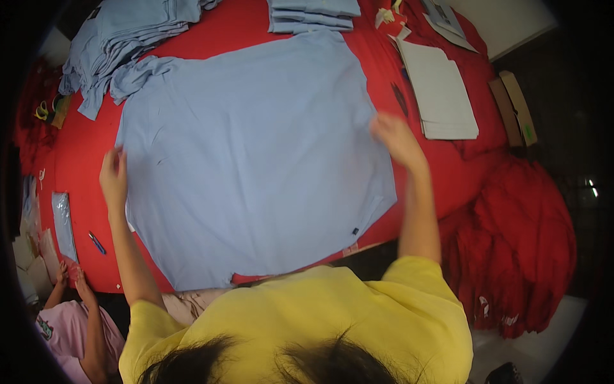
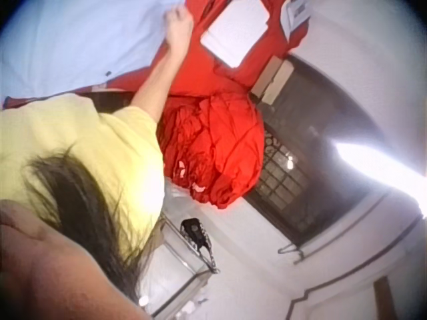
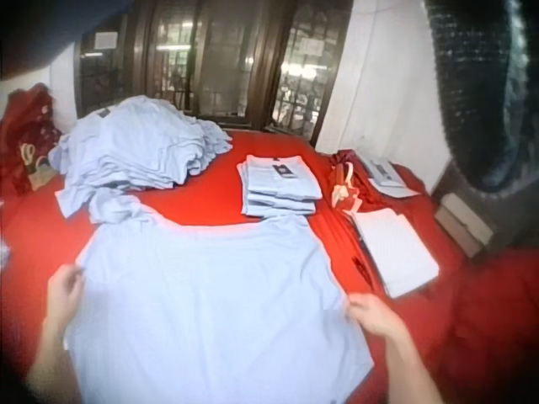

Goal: The person folds shirts by hand on a table using a rectangular cardboard template to ensure uniform size.

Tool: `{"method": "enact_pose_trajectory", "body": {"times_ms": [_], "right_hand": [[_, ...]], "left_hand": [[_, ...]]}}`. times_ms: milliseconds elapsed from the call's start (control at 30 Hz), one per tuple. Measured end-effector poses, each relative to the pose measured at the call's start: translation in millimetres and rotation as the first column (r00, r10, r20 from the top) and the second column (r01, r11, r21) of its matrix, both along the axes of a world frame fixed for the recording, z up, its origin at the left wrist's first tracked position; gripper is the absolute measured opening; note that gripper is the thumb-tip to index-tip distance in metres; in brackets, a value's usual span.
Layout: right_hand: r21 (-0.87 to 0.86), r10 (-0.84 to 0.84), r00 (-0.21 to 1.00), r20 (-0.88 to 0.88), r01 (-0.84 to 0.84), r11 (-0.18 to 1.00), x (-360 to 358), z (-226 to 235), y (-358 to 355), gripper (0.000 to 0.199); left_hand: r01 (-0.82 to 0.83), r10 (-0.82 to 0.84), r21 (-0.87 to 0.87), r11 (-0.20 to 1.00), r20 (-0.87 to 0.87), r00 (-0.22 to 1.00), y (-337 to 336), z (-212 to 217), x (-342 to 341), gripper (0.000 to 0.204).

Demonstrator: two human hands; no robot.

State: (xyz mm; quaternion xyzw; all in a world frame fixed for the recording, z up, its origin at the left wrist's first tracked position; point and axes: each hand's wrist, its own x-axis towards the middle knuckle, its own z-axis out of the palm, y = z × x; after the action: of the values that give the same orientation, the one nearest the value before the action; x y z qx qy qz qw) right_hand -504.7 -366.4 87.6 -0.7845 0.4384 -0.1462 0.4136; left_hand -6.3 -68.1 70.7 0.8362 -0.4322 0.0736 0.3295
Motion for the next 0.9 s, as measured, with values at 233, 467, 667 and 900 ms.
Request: {"method": "enact_pose_trajectory", "body": {"times_ms": [233, 467, 667, 900], "right_hand": [[0.06, 0.037, 0.556, -0.831, 0.023, 0.998, -179, -20, 188, 0.042], [-0.296, -0.402, 0.905, -0.14, 0.349, 0.889, -78, -79, 151, 0.036], [0.003, -0.456, 0.886, -0.078, 0.458, 0.889, -170, -88, 154, 0.013], [-0.252, -0.168, 0.983, 0.077, 0.182, 0.951, -63, -59, 238, 0.015]], "left_hand": [[-0.205, 0.465, 0.617, 0.759, -0.294, 0.835, 196, -18, -80, 0.044], [0.114, -0.007, 0.298, 0.948, -0.336, 0.942, 202, -63, -129, 0.027], [-0.181, 0.118, -0.006, 0.983, -0.737, 0.666, 237, -79, -133, 0.019], [-0.014, 0.125, 0.251, 0.968, -0.435, 0.892, 220, -57, -168, 0.036]]}}
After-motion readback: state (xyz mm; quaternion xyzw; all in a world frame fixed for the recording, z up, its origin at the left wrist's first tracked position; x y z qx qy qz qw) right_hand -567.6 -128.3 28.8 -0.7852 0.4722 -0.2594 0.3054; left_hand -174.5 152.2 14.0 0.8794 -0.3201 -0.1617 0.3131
